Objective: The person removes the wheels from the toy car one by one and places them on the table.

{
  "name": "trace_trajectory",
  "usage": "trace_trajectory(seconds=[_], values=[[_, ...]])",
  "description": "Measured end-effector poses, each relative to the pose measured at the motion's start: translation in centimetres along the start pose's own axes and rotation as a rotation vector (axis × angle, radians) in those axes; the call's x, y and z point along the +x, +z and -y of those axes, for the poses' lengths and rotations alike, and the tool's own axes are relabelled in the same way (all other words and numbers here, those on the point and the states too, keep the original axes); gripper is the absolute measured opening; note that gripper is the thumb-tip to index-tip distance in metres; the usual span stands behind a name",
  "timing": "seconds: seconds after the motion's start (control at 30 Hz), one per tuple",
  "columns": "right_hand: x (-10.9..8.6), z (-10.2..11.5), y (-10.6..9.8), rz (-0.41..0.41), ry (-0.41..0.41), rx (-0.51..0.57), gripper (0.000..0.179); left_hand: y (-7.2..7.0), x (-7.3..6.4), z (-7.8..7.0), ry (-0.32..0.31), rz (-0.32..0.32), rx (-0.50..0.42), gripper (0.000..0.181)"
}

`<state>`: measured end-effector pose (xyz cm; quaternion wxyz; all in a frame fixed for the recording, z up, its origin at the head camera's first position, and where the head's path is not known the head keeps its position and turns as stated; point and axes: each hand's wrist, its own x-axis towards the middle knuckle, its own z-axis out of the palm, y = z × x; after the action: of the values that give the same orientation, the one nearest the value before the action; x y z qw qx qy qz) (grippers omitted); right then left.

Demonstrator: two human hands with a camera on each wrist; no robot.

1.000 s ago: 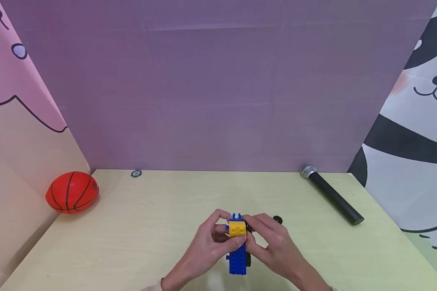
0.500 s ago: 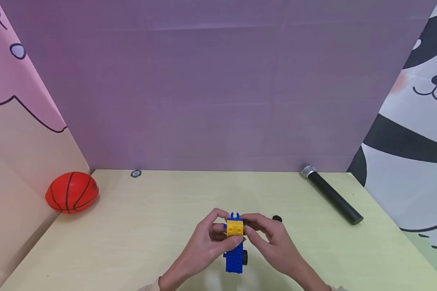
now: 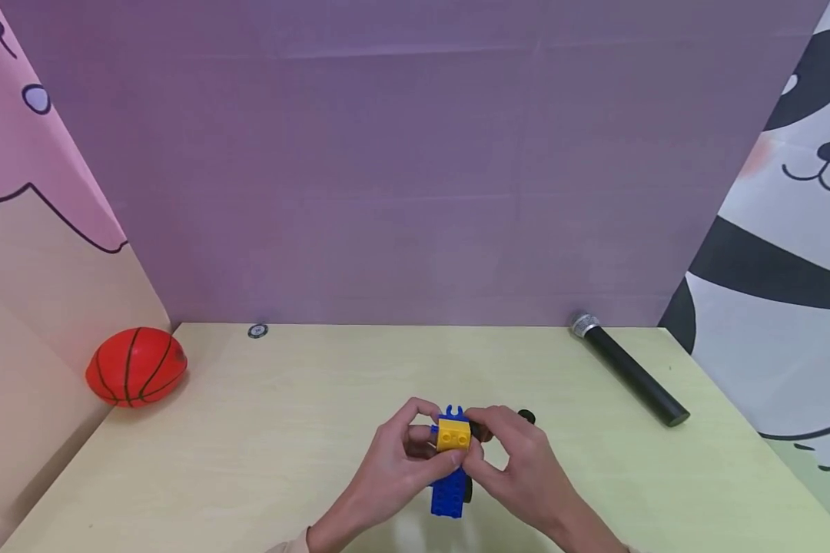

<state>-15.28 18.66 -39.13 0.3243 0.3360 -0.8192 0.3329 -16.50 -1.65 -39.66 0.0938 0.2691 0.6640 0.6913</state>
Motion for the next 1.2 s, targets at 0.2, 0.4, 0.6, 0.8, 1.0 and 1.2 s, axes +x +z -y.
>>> trace_trajectory(seconds=[0.2, 0.4, 0.6, 0.8, 1.0, 1.2], values=[[0.07, -0.11, -0.2, -0.002, -0.038, 0.04, 0.038, -0.03, 0.06, -0.02, -0.02, 0.004, -0.044, 0.034], [-0.03, -0.35, -0.45, 0.035, 0.004, 0.103, 0.042, -0.13, 0.09, -0.23, -0.032, 0.004, -0.051, 0.035], [0.05, -0.49, -0.49, 0.033, 0.006, 0.162, 0.046, -0.21, 0.15, -0.28, -0.039, 0.002, -0.064, 0.035], [0.02, -0.57, -0.57, 0.024, 0.047, 0.184, 0.044, -0.45, 0.06, -0.24, -0.047, 0.014, -0.081, 0.038], [-0.05, -0.7, -0.66, 0.051, 0.107, 0.274, 0.04, -0.57, -0.04, -0.37, -0.065, 0.045, -0.105, 0.043], [-0.13, -0.71, -0.72, 0.062, 0.13, 0.277, 0.039, -0.53, -0.02, -0.28, -0.051, 0.026, -0.078, 0.044]])
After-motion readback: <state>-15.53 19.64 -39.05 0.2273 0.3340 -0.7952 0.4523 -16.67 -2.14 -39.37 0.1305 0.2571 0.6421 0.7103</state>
